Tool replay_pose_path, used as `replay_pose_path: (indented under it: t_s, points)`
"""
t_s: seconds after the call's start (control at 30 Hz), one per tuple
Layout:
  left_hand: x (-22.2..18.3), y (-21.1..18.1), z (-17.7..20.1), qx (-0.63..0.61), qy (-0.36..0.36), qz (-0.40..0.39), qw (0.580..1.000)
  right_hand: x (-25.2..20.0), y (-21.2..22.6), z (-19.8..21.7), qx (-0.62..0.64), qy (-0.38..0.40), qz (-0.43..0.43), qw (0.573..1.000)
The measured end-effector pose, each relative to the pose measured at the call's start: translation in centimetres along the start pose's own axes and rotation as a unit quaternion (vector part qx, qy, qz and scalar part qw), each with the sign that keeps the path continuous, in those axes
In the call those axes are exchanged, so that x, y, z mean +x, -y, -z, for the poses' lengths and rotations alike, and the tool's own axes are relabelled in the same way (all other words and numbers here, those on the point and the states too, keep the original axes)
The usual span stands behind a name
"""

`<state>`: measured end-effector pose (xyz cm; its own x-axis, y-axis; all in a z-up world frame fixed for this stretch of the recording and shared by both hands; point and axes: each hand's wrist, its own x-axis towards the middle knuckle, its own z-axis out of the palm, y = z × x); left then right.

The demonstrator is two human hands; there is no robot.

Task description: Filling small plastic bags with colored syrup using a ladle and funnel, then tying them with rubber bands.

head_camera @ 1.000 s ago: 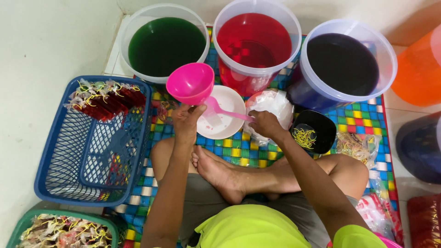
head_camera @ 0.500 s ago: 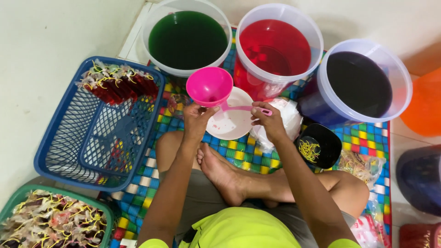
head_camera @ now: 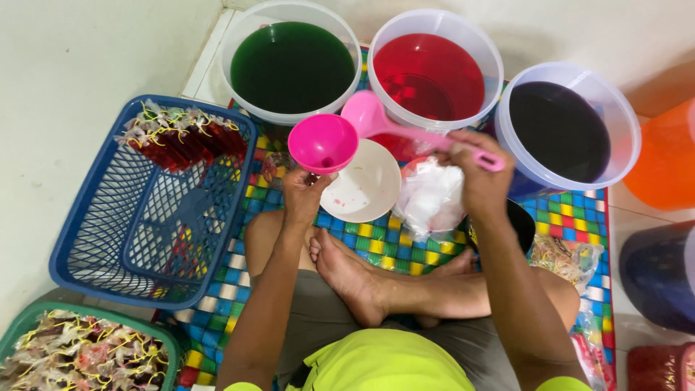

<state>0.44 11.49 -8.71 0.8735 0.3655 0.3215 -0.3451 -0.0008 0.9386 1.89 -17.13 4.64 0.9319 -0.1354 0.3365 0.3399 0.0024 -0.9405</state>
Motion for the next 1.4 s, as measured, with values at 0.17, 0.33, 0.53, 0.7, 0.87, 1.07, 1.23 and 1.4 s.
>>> replay_pose_path:
  t_s: [0.17, 0.33, 0.53, 0.7, 0.87, 1.07, 1.23, 1.4]
  points:
    - [-0.6, -1.2, -1.3, 0.007, 0.015, -0.013, 1.000, 1.7, 3.9, 1.9, 0.092, -0.039, 0.075, 0.992]
    - [-0.6, -3.1, -1.5, 0.058, 0.057, 0.003, 0.997, 0.3, 7.7, 2.2, 0.122, 0.015, 0.071, 0.990]
    - [-1.1, -0.5, -1.9, 0.055, 0.036, -0.016, 0.998, 0.5, 4.4, 1.4, 0.189, -0.008, 0.068, 0.980]
    - [-1.1, -2.3, -1.9, 0.057, 0.037, -0.016, 0.998, 1.1, 4.6, 0.2, 0.140, 0.050, 0.050, 0.988]
    - [0.4, -2.0, -1.2, 0.061, 0.022, -0.027, 0.998, 2.6, 5.5, -1.2, 0.149, 0.062, 0.046, 0.986]
    - [2.1, -3.3, -1.4, 0.049, -0.015, -0.036, 0.998, 6.5, 6.6, -3.2, 0.150, 0.074, 0.051, 0.985]
    - [3.2, -3.8, -2.1, 0.048, -0.058, -0.032, 0.997, 10.3, 5.4, -6.2, 0.152, 0.109, 0.055, 0.981]
    - [4.2, -4.0, -2.9, 0.058, -0.084, -0.019, 0.995, 13.0, 0.6, -10.4, 0.025, 0.144, 0.162, 0.976]
